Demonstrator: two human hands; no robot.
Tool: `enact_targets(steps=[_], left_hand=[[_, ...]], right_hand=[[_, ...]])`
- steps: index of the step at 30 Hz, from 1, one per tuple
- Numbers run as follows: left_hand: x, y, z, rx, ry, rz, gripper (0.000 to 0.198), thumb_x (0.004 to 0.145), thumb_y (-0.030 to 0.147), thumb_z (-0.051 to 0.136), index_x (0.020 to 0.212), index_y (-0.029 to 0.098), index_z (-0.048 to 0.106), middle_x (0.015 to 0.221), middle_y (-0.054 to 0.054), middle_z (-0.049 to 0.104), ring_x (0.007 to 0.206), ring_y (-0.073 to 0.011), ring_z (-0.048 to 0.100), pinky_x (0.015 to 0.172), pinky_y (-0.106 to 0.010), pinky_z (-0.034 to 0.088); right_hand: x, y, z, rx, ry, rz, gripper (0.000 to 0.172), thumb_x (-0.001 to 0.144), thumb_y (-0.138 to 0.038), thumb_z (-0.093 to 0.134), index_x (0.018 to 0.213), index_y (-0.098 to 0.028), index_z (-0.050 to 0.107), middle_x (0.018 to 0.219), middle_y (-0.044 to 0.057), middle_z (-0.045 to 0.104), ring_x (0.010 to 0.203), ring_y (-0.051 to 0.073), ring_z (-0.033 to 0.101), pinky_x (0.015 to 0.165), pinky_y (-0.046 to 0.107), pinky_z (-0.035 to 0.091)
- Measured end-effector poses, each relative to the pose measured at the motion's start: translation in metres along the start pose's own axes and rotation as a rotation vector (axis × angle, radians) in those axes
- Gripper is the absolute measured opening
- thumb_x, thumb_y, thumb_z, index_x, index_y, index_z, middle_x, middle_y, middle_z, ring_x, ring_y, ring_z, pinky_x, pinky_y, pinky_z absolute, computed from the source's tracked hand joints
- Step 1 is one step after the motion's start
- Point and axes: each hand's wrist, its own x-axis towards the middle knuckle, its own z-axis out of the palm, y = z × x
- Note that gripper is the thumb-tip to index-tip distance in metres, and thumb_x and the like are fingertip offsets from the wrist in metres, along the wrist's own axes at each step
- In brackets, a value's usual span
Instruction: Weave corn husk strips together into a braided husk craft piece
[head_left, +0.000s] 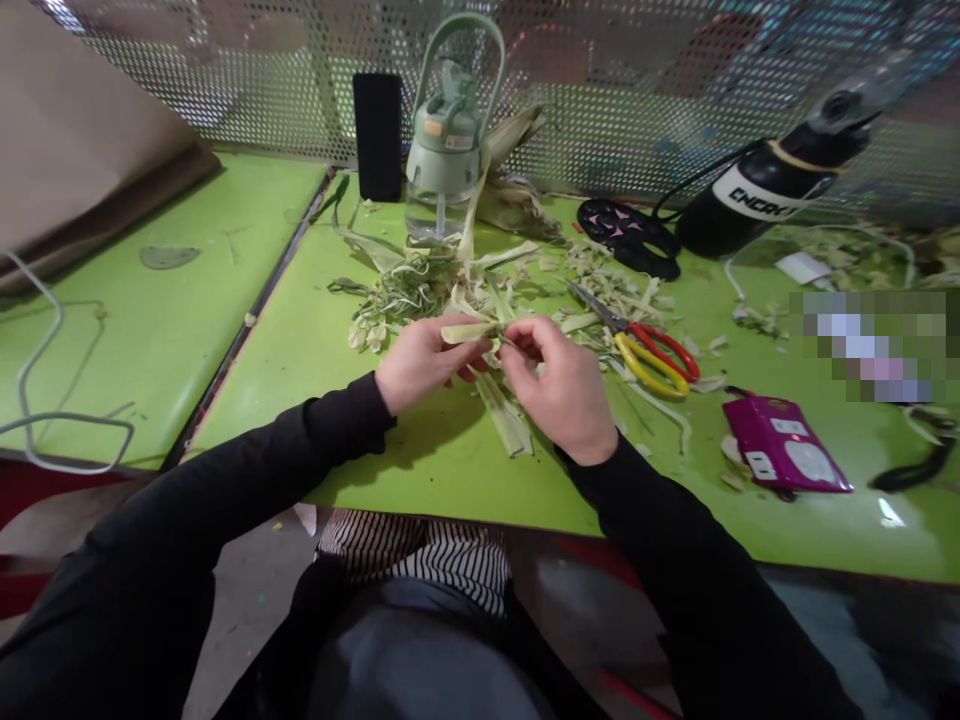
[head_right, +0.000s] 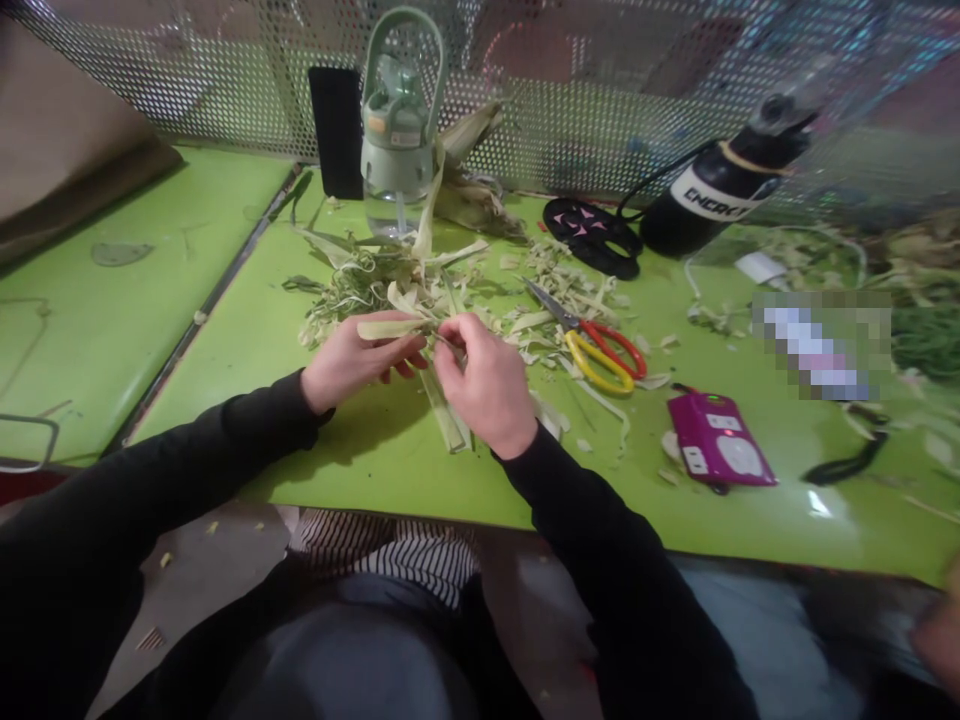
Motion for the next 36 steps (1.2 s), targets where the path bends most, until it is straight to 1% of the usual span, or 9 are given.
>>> enact_targets(steps=[3,5,10,14,19,22,28,32,36], left_hand=[[0.002,-0.002,-0.004,0.281,0.112,0.268,0.018,0.083,0.032,0.069,0.089,0.015,0.070,0.081,-0.004,0.071,0.077,-0.0140,0.062,0.071,-0.027,0.050],[0.003,-0.003,-0.005,0.396,0.149,0.367,0.013,0.084,0.028,0.066,0.083,0.015,0.067,0.084,-0.005,0.069,0.080,-0.0140,0.059,0.072,-0.027,0.048],[0.004,-0.008,-0.003,0.482,0.051,0.385,0.013,0.090,0.025,0.054,0.085,0.015,0.060,0.075,-0.002,0.064,0.064,-0.0103,0.054,0.063,-0.023,0.042],[0.008,-0.016,-0.004,0.617,-0.013,0.445,0.021,0.096,0.031,0.047,0.089,0.015,0.059,0.081,-0.005,0.065,0.072,-0.0138,0.059,0.068,-0.026,0.044],[0.009,-0.024,-0.002,0.777,0.026,0.610,0.023,0.099,0.023,0.034,0.095,0.014,0.054,0.086,-0.009,0.062,0.077,-0.0172,0.058,0.073,-0.031,0.048],[0.008,-0.022,-0.001,0.818,0.030,0.728,0.025,0.101,0.022,0.029,0.098,0.013,0.053,0.088,-0.010,0.061,0.079,-0.0180,0.056,0.076,-0.033,0.048],[0.001,-0.011,0.001,0.893,0.134,0.875,0.031,0.103,0.023,0.023,0.091,0.015,0.050,0.081,-0.008,0.056,0.076,-0.0178,0.051,0.075,-0.032,0.046],[-0.003,-0.010,0.002,0.868,0.223,1.013,0.022,0.102,0.018,0.029,0.097,0.014,0.050,0.080,-0.006,0.055,0.074,-0.0167,0.050,0.072,-0.029,0.046],[-0.008,-0.010,0.001,0.802,0.227,1.070,0.016,0.099,0.013,0.034,0.104,0.014,0.049,0.084,-0.006,0.056,0.077,-0.0166,0.052,0.069,-0.028,0.048]], right_hand=[[0.000,-0.004,-0.005,-0.005,-0.044,0.020,0.011,0.090,-0.020,0.049,0.096,-0.019,0.058,0.084,0.005,0.070,0.061,0.016,0.058,0.058,0.030,0.040],[0.000,-0.007,-0.007,-0.032,-0.082,0.008,0.014,0.091,-0.019,0.046,0.097,-0.020,0.058,0.081,0.005,0.069,0.061,0.017,0.058,0.058,0.030,0.039],[-0.002,-0.006,-0.005,-0.095,-0.094,-0.074,0.018,0.097,-0.031,0.044,0.091,-0.020,0.057,0.074,0.004,0.065,0.060,0.016,0.054,0.056,0.029,0.034],[-0.003,-0.004,-0.004,-0.134,-0.090,-0.098,0.019,0.098,-0.027,0.043,0.087,-0.020,0.056,0.070,0.003,0.062,0.057,0.015,0.052,0.054,0.028,0.032],[-0.005,-0.005,-0.004,-0.165,-0.107,-0.097,0.024,0.100,-0.030,0.039,0.084,-0.020,0.054,0.063,0.001,0.056,0.051,0.013,0.046,0.050,0.028,0.030],[-0.007,-0.008,-0.007,-0.148,-0.078,-0.117,0.028,0.100,-0.035,0.042,0.079,-0.021,0.053,0.059,-0.001,0.052,0.049,0.012,0.042,0.049,0.028,0.028],[-0.013,-0.020,-0.011,-0.211,0.089,-0.254,0.029,0.097,-0.023,0.047,0.068,-0.022,0.047,0.055,-0.002,0.048,0.049,0.011,0.041,0.051,0.028,0.031],[-0.019,-0.027,-0.010,-0.329,0.175,-0.398,0.029,0.093,-0.014,0.049,0.065,-0.022,0.047,0.054,-0.003,0.049,0.048,0.010,0.041,0.050,0.028,0.031],[-0.023,-0.030,-0.009,-0.419,0.243,-0.507,0.026,0.089,-0.010,0.052,0.066,-0.021,0.050,0.054,-0.003,0.050,0.049,0.011,0.042,0.051,0.029,0.034]])
